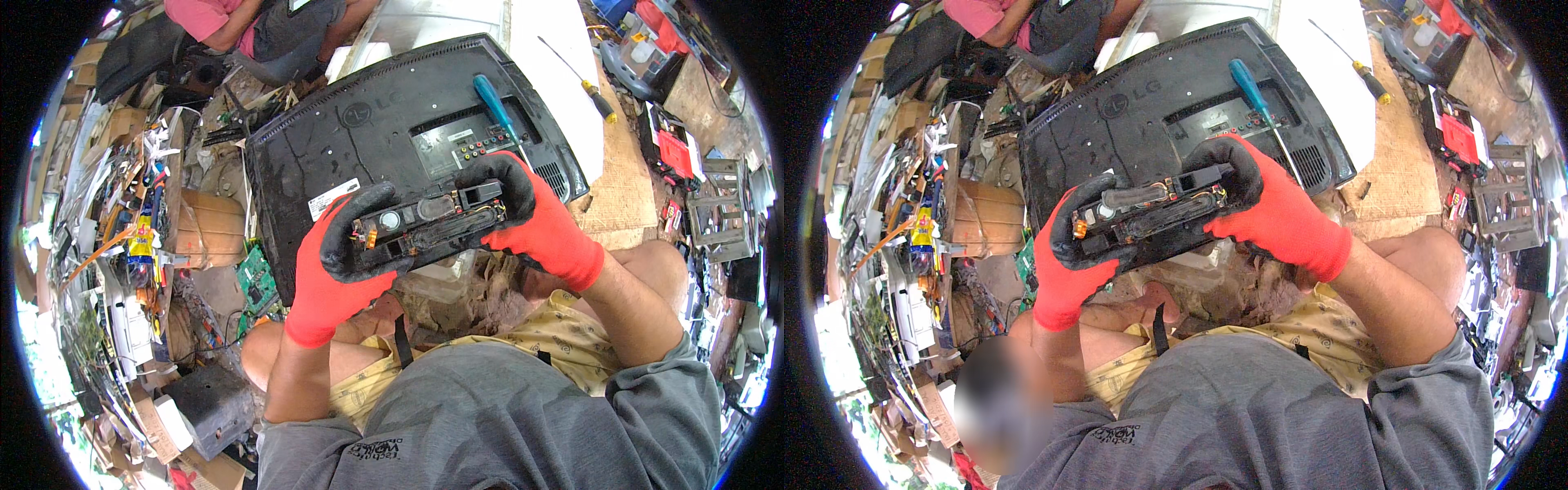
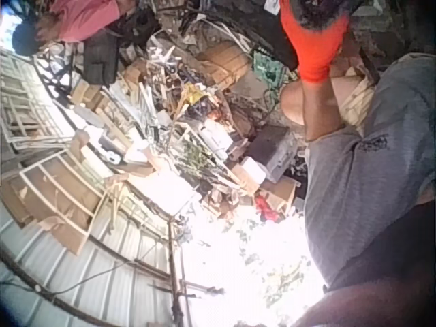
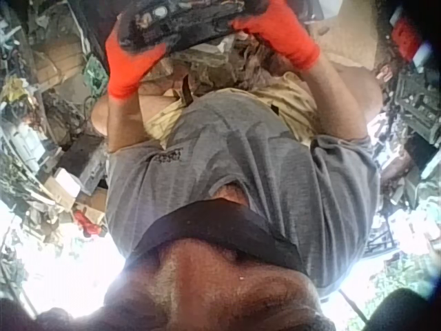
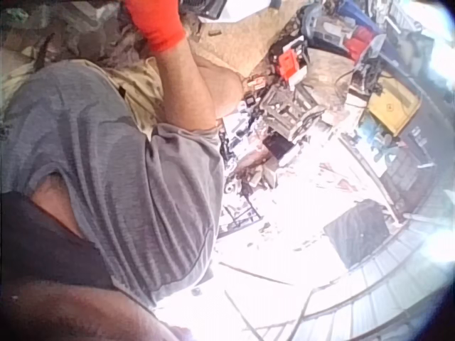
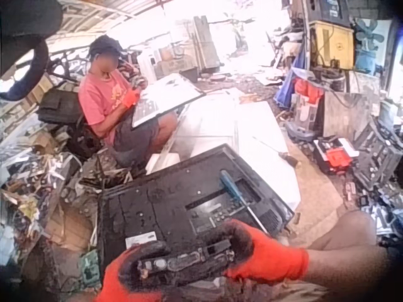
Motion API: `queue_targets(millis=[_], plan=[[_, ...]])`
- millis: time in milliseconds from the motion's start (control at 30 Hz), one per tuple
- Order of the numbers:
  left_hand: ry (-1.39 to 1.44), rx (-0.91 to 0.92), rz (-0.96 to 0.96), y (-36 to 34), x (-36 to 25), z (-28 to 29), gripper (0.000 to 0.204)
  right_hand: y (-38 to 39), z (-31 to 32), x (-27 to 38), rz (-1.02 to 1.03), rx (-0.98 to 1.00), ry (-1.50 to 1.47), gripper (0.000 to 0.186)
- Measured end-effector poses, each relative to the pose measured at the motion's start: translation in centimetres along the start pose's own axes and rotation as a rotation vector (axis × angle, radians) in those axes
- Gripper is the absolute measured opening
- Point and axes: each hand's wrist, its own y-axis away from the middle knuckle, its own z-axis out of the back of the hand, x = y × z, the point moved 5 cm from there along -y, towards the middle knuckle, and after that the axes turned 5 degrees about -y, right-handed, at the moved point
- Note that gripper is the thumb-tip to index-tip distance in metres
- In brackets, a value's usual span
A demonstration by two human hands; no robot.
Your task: The person removes a small black electronic component from the back of a television, manipulates its wires, and then uses a screwdriver to remove screws from the television casing.
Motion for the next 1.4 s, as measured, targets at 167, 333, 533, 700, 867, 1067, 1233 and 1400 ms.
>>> queue_targets(millis=[167, 333, 533, 700, 867, 1067, 1233, 1400], plan=[[0.038, 0.009, 0.154, 0.8, 1.3, -0.1, 0.073, 0.3, 0.2, -0.1, -0.008, -0.023, 0.071, 0.081], [-0.002, 0.011, 0.079, 1.0, 1.5, 0.1, 0.076, 0.7, 0.4, -0.4, 0.012, -0.044, 0.117, 0.086], [-0.020, 0.004, -0.029, 1.0, 2.0, 0.5, 0.078, 0.7, -0.1, -0.3, -0.052, -0.032, 0.018, 0.080], [0.058, -0.012, 0.015, 0.6, 1.7, -0.1, 0.082, 0.7, -0.5, 0.6, 0.129, 0.009, 0.196, 0.079], [0.074, -0.072, 0.029, 0.0, 0.0, -0.2, 0.076, 0.9, -0.5, 0.4, 0.124, 0.015, 0.319, 0.080], [0.084, -0.122, 0.324, 0.4, 3.1, 0.0, 0.033, 0.8, -0.7, -0.3, -0.087, -0.024, 0.091, 0.064], [-0.077, -0.108, 0.159, 0.1, 3.9, -0.7, 0.027, 0.4, -1.7, -2.0, -0.104, -0.061, -0.161, 0.036], [0.675, -0.122, 0.535, 0.1, 4.2, -2.0, 0.037, 0.8, -1.1, -2.3, -0.374, -0.097, -0.140, 0.035]])
